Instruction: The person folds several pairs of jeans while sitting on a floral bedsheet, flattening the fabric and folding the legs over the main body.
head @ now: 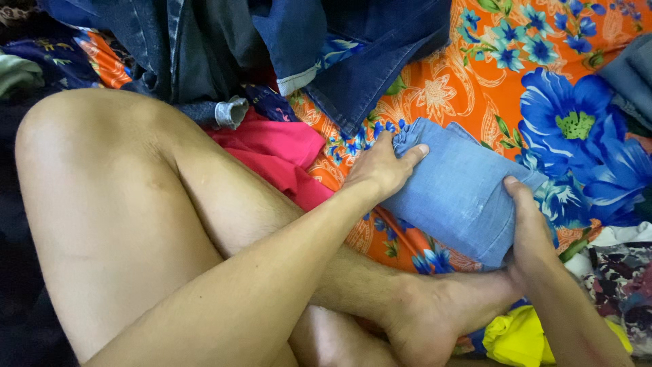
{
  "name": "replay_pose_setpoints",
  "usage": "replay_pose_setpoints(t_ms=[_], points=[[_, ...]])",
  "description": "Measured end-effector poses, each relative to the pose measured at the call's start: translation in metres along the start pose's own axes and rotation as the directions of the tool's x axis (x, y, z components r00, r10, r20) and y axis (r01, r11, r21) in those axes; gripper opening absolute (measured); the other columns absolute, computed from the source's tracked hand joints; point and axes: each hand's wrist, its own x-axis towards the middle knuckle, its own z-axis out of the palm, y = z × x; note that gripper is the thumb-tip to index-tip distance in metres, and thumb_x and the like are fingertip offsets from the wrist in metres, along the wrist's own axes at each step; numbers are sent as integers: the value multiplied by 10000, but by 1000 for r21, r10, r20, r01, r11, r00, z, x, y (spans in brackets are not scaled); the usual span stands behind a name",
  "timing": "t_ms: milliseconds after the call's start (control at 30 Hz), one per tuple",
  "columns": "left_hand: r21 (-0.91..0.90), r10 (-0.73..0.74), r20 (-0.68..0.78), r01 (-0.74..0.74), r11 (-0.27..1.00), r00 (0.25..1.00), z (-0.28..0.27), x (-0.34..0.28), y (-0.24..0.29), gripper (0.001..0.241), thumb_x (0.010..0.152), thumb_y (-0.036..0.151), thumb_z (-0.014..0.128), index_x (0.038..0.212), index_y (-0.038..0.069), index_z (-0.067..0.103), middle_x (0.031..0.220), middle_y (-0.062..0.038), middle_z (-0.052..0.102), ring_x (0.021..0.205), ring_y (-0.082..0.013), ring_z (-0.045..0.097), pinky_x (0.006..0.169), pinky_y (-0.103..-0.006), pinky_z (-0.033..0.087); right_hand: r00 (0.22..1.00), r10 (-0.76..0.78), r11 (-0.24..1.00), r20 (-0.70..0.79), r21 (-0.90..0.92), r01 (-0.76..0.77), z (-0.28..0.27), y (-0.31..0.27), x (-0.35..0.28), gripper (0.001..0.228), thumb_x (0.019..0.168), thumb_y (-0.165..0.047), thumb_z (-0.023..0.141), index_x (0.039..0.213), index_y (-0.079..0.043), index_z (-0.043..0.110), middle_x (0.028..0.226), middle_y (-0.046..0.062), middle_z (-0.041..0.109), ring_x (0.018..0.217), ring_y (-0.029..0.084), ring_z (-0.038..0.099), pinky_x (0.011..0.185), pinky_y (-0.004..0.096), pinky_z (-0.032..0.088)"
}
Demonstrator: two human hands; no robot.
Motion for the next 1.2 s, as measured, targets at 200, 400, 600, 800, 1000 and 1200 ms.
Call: replay_pose_setpoints(t_ms=[200, 400, 600, 800, 1000, 1200], points=[[4, 23, -9, -23, 1000, 1000, 5, 11, -7, 808, 836, 628, 470, 1497, 167, 412, 1485, -119, 531, 1380, -368, 458, 1112, -504, 383, 994, 39, 996, 103, 81, -48, -1, -1, 7, 578, 863, -484, 546, 1384, -235, 564, 1276, 12, 684, 1121, 198, 660, 1004, 368, 531], [-10, 47, -87, -48, 999, 995, 13, 23, -23, 866, 775, 674, 497, 1492, 188, 486, 1493, -91, 548, 1378, -294, 510, 1136, -402, 388, 990, 20, 966, 140, 254, -55, -1, -10, -22, 483, 840, -375, 603, 1305, -247, 611, 1234, 28, 708, 1097, 212, 680, 986, 444, 555], [-70, -45, -63, 40, 997, 997, 7, -29, -19, 1015, 743, 804, 564, 1491, 121, 494, 1501, -168, 527, 1445, -306, 432, 1203, -464, 344, 980, -78, 970, 184, 241, 32, -14, -21, -48, 788, 882, -381, 671, 1528, -51, 364, 1607, 255, 288, 1513, 400, 288, 1161, 651, 330], [-322, -197, 124, 227, 919, 973, 8, -66, 11, 1076, 737, 616, 705, 1571, 36, 349, 1597, -232, 341, 1442, -453, 402, 1073, -573, 477, 965, 70, 986, 254, 132, -107, -28, -39, -63, 969, 792, -462, 723, 1581, -94, 298, 1629, 199, 306, 1513, 346, 318, 1195, 579, 327], [-381, -155, 72, 170, 909, 985, 33, -37, 24, 1089, 685, 562, 789, 1563, 64, 382, 1590, -195, 365, 1490, -362, 352, 1037, -599, 447, 909, 128, 957, 397, 190, -217, -55, -40, -39, 794, 817, -425, 633, 1515, -115, 418, 1485, 163, 479, 1420, 355, 443, 1152, 607, 355], [-249, -42, 33, 49, 967, 999, 61, -43, 84, 1021, 638, 555, 777, 1471, 30, 507, 1518, -212, 483, 1452, -371, 421, 1067, -565, 474, 904, 75, 954, 420, 235, -189, -98, -50, -11, 645, 818, -273, 543, 1431, -87, 465, 1277, 97, 480, 1218, 302, 488, 1059, 560, 399]])
